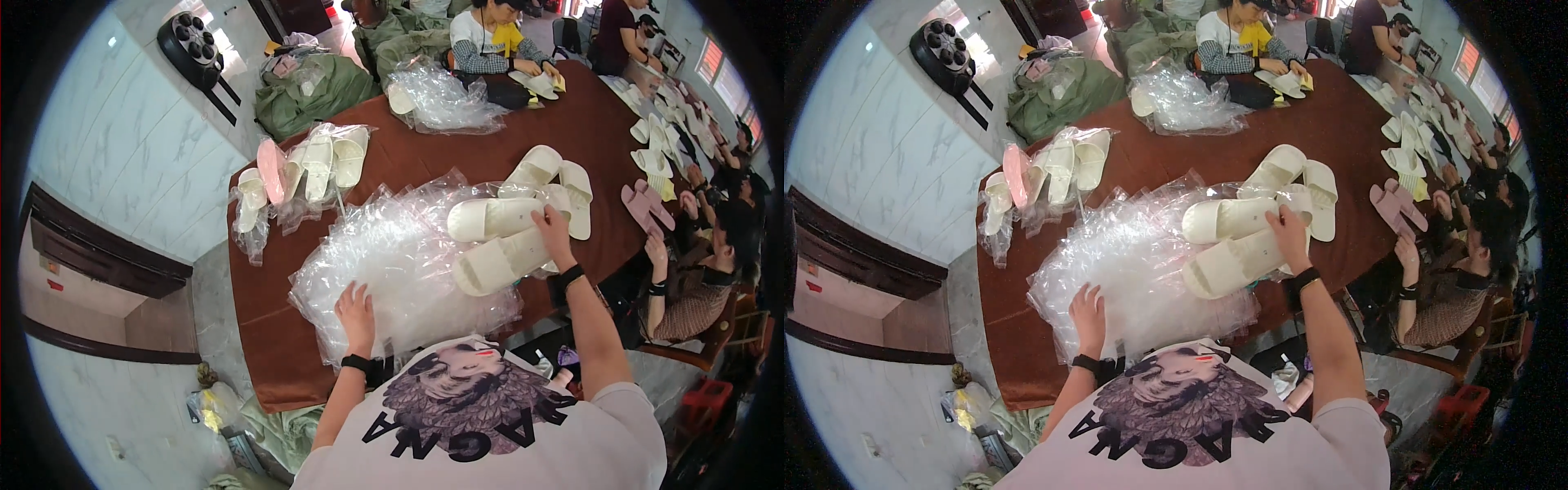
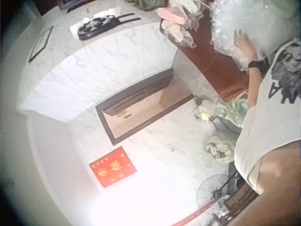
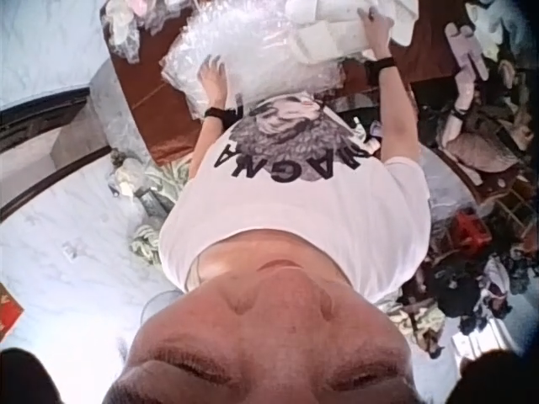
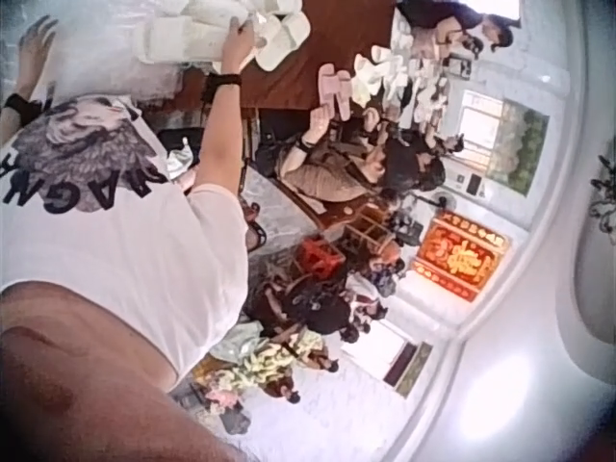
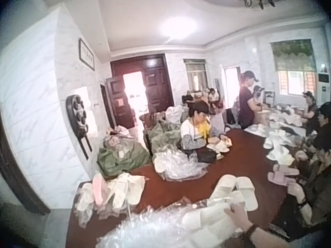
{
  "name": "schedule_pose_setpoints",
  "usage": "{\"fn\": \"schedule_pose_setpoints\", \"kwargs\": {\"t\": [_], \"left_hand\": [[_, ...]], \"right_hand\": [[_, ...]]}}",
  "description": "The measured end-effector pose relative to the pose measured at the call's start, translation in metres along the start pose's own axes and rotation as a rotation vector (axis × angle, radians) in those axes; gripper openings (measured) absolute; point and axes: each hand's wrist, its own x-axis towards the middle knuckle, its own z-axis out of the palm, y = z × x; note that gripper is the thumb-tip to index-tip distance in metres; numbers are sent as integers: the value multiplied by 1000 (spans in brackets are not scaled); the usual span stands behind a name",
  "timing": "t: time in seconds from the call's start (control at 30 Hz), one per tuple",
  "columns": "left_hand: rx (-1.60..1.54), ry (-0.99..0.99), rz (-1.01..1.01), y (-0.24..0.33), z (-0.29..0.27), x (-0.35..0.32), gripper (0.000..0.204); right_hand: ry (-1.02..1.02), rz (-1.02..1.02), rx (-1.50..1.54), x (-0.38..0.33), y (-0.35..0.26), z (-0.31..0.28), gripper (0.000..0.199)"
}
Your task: The recorder is trimming threads from white slippers and packing them into plastic bags at a work table.
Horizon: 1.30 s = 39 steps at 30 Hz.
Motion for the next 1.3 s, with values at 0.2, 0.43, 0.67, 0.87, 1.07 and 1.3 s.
{"fn": "schedule_pose_setpoints", "kwargs": {"t": [0.2,0.43,0.67,0.87,1.07,1.3], "left_hand": [[-277,-277,-36,67,28,49,26],[-936,-375,-190,109,1,51,15],[-925,78,-368,39,-96,-23,15],[376,21,-41,17,-84,-60,58],[325,-314,-226,-49,-25,-71,61],[324,-340,-219,-62,-15,-74,68]], "right_hand": [[22,101,175,-22,8,19,34],[24,42,326,-21,-28,-7,27],[-163,-177,230,-45,-133,45,30],[-320,-287,107,-93,-129,124,28],[-297,-264,62,-69,-108,116,29],[150,96,52,43,13,12,40]]}}
